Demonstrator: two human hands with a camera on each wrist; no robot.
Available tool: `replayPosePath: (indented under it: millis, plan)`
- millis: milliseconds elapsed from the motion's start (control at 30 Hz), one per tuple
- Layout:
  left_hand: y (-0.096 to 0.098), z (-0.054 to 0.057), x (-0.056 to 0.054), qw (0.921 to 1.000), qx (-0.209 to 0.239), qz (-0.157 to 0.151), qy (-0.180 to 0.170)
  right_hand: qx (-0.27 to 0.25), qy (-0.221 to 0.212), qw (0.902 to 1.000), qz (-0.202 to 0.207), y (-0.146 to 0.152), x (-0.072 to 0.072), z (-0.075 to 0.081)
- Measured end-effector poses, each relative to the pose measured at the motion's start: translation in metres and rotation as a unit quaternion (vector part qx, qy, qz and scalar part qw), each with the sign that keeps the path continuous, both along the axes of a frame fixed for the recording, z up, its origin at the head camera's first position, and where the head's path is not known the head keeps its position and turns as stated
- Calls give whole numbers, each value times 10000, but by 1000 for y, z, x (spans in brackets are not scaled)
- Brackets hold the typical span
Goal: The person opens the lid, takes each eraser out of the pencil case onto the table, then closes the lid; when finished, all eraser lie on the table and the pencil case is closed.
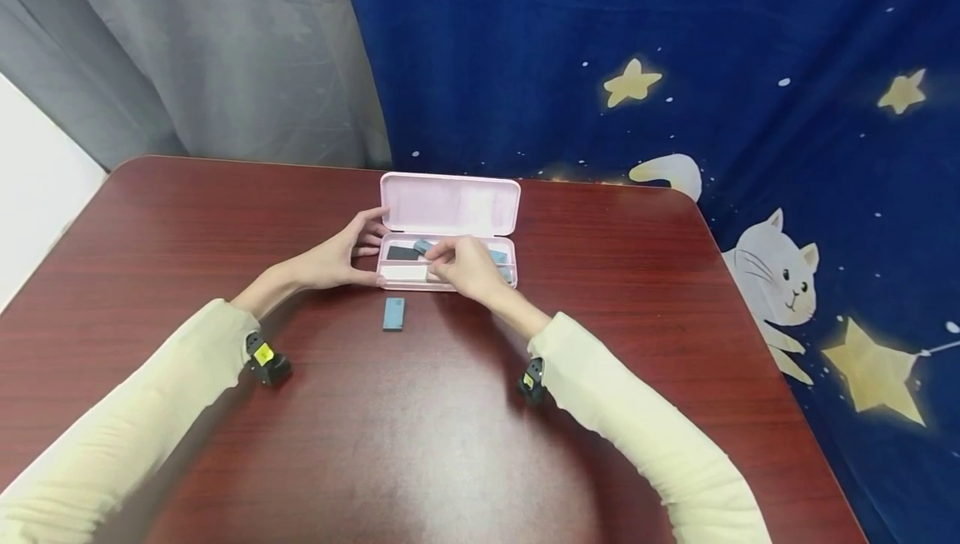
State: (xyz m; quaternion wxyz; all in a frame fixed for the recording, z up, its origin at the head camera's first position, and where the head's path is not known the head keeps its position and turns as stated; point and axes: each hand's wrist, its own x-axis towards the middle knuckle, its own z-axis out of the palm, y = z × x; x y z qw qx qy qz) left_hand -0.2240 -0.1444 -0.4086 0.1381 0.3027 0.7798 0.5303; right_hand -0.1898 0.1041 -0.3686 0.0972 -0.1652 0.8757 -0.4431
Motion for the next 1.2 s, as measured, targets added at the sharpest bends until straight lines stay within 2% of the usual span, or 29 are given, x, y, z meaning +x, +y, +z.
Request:
replayPosePath:
  millis: [100,267,500,933,1200]
  plan:
    - [0,0,0,10000,35,-22,-31,340,293,9989,95,-1,-2,0]
    - [0,0,0,10000,61,-29,-7,547,547,9966,269,-5,-3,-1]
    - [0,-1,0,10000,23,-30,55,982,587,9930,290,-15,-4,-3]
    - [1,-1,1,9999,132,-25,38,1205,757,9898,123,-32,-5,0]
    - [0,-2,1,9999,118,-29,60,947,624,9900,842,-36,-12,-3]
